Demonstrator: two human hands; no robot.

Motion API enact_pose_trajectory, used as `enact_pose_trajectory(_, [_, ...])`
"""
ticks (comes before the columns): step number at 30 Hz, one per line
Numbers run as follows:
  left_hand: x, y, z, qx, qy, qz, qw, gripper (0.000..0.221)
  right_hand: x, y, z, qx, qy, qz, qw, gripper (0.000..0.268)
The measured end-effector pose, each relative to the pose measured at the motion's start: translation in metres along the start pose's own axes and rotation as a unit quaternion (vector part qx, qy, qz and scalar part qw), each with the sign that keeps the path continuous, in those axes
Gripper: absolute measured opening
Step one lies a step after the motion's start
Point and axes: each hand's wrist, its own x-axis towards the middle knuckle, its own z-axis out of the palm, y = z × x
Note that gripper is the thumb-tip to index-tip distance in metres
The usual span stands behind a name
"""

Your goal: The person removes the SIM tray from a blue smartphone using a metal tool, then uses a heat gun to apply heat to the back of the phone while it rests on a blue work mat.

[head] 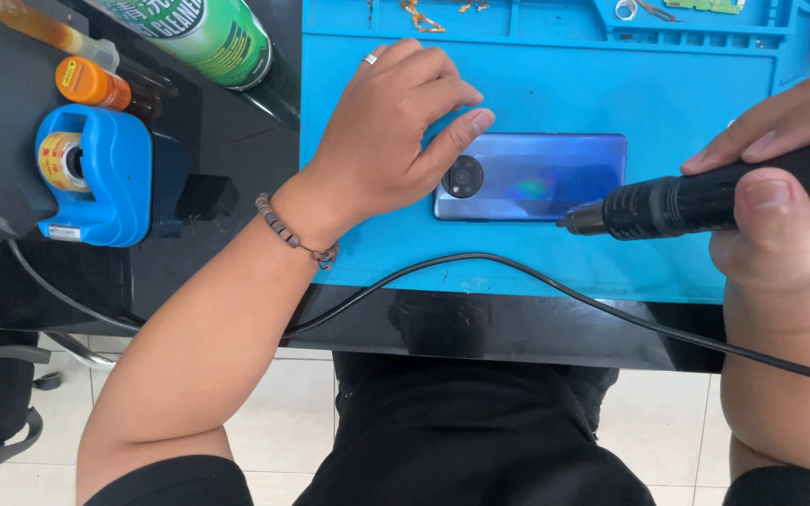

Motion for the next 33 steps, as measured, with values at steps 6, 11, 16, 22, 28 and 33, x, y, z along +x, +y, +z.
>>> enact_pose_trajectory(6, [0.001, 0.002, -0.001, 0.001, -0.009, -0.009, 1.0, 0.029, -0.003, 0.007, -0.025, -0.037, -0.048, 0.033, 0.998, 0.03])
enact_pose_trajectory(11, [0.002, 0.003, -0.002, -0.005, -0.013, -0.011, 1.0, 0.028, 0.0, 0.039, -0.044, -0.034, -0.076, -0.022, 0.996, 0.023])
enact_pose_trajectory(16, [0.002, 0.004, -0.003, -0.001, -0.017, -0.019, 1.0, 0.028, 0.005, 0.043, -0.049, -0.095, -0.066, -0.02, 0.993, 0.035])
enact_pose_trajectory(22, [0.001, 0.005, -0.003, -0.005, -0.015, -0.017, 1.0, 0.029, -0.018, 0.106, -0.073, -0.106, -0.048, 0.035, 0.993, 0.051])
enact_pose_trajectory(28, [0.001, 0.004, -0.003, -0.001, -0.001, -0.006, 1.0, 0.029, -0.009, 0.102, -0.057, -0.146, -0.016, 0.009, 0.989, 0.056])
enact_pose_trajectory(33, [0.001, 0.003, -0.005, -0.006, 0.008, -0.014, 1.0, 0.04, 0.016, 0.047, -0.022, -0.115, 0.003, 0.032, 0.993, 0.057])
